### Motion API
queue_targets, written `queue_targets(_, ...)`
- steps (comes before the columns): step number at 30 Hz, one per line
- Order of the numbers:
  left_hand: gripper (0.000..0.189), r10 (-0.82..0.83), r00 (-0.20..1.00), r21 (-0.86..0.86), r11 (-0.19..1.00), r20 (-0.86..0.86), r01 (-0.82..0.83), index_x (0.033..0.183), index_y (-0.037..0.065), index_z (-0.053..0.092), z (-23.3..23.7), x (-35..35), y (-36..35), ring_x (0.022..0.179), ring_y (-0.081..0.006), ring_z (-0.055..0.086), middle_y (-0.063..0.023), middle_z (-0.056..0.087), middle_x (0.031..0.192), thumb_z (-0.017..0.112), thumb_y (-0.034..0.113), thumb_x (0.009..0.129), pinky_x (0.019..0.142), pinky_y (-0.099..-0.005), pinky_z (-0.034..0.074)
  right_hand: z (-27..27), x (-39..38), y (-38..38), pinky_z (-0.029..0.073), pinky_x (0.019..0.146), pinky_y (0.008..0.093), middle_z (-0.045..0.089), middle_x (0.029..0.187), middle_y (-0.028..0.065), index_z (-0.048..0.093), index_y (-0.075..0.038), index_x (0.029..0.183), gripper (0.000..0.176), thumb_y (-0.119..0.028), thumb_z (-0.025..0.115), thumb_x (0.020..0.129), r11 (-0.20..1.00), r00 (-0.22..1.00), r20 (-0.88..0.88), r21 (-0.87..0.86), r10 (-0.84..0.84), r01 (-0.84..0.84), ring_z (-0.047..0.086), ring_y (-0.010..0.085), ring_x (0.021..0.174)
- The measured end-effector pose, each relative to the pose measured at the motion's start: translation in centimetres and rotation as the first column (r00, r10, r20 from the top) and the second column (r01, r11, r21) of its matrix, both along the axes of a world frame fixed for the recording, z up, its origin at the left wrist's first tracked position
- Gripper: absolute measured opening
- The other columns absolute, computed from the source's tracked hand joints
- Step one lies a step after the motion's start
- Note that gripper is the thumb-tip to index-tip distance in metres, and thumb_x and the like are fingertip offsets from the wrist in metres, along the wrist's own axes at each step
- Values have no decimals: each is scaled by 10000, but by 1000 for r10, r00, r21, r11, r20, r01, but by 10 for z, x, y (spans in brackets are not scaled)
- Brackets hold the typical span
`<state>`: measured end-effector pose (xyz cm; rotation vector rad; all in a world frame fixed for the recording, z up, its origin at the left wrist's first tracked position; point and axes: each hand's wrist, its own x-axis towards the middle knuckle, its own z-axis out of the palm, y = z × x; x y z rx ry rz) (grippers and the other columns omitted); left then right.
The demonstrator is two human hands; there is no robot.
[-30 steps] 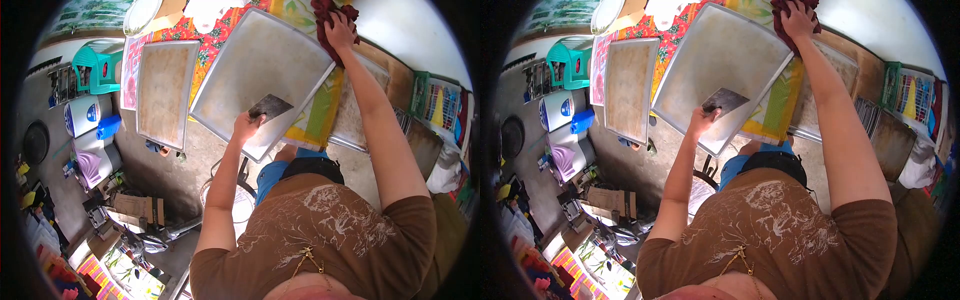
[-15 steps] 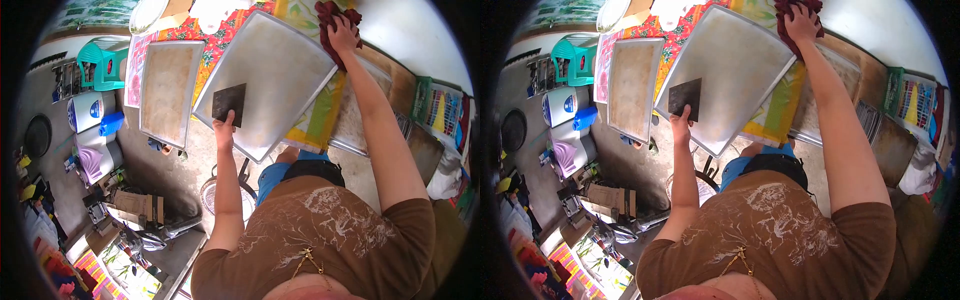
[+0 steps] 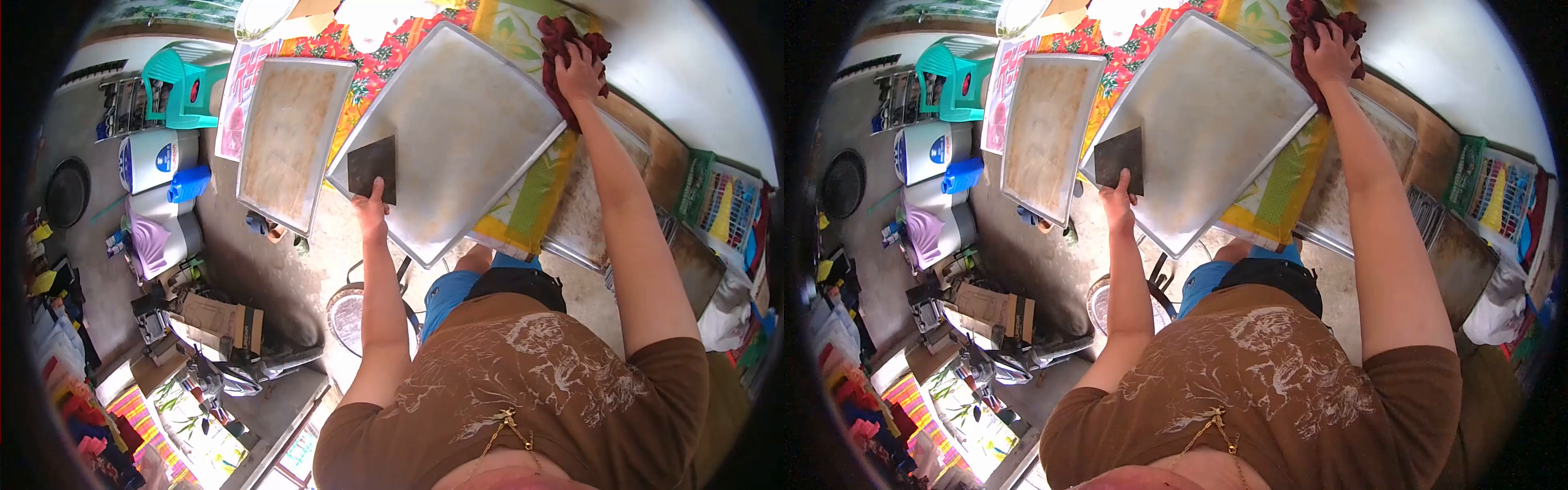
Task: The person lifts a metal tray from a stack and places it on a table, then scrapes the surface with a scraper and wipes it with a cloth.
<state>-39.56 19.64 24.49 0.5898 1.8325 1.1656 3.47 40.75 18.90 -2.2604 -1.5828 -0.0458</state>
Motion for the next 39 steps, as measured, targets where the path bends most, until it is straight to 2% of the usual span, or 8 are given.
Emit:
queue_targets(12,357,-104,993,-59,993,-54,101,600,88,509,-7,0,12,362,-79,365,24,433,484,745,244,818,349,-262,277,1,0,-1,261,1021,650,372,1442,-57,490,-324,1313,470,-471,514,867,1000,1000,-3,1,3,-3,312,367,1337)
queue_targets(15,283,-102,994,-71,993,-39,99,675,68,572,-12,-3,12,362,-96,400,8,494,539,774,228,792,338,-260,300,1,0,-1,268,1011,657,373,1441,-57,492,-321,1309,468,-468,519,866,1000,1000,-4,14,10,-10,313,372,1336)
queue_targets(27,288,-88,995,-90,992,-55,83,661,70,559,-11,0,15,357,-98,394,5,490,531,766,214,801,332,-268,284,0,0,-1,276,1007,659,377,1440,-56,495,-317,1305,469,-463,524,859,1000,1000,-4,18,11,-11,321,377,1327)
queue_targets(30,235,-196,968,-163,972,-159,170,834,-28,644,-10,-1,13,598,-110,533,-25,617,719,734,189,821,548,-279,428,-1,1,0,275,1011,656,378,1439,-55,494,-319,1307,472,-467,520,860,1000,1000,-6,27,14,-13,318,379,1328)
queue_targets(33,285,-167,973,-175,975,-157,138,968,-79,664,-13,-2,12,769,-126,584,-46,676,874,719,164,831,702,-286,473,0,0,-1,273,1014,653,377,1440,-54,491,-320,1312,478,-471,517,859,1000,1000,-13,26,9,-9,316,380,1330)
queue_targets(34,243,-140,980,-4,990,-141,141,951,-71,672,-17,-1,12,745,-117,580,-44,680,866,705,142,840,679,-279,474,0,0,-1,272,1015,652,377,1440,-53,490,-321,1314,481,-472,517,859,1000,1000,-15,23,5,-4,315,379,1330)
queue_targets(37,223,-256,957,98,958,-140,270,950,-64,678,-19,0,14,747,-115,582,-41,684,860,699,131,845,691,-276,476,-1,1,0,270,1015,653,376,1442,-49,488,-323,1319,488,-475,518,856,1000,1000,-9,17,16,-16,311,380,1333)
queue_targets(39,215,-249,952,38,965,-176,259,947,-60,681,-19,-5,15,742,-109,581,-41,686,852,700,129,845,691,-276,475,-1,1,0,271,1015,653,374,1443,-47,485,-323,1320,489,-480,517,857,1000,1000,-7,6,15,-15,310,379,1335)
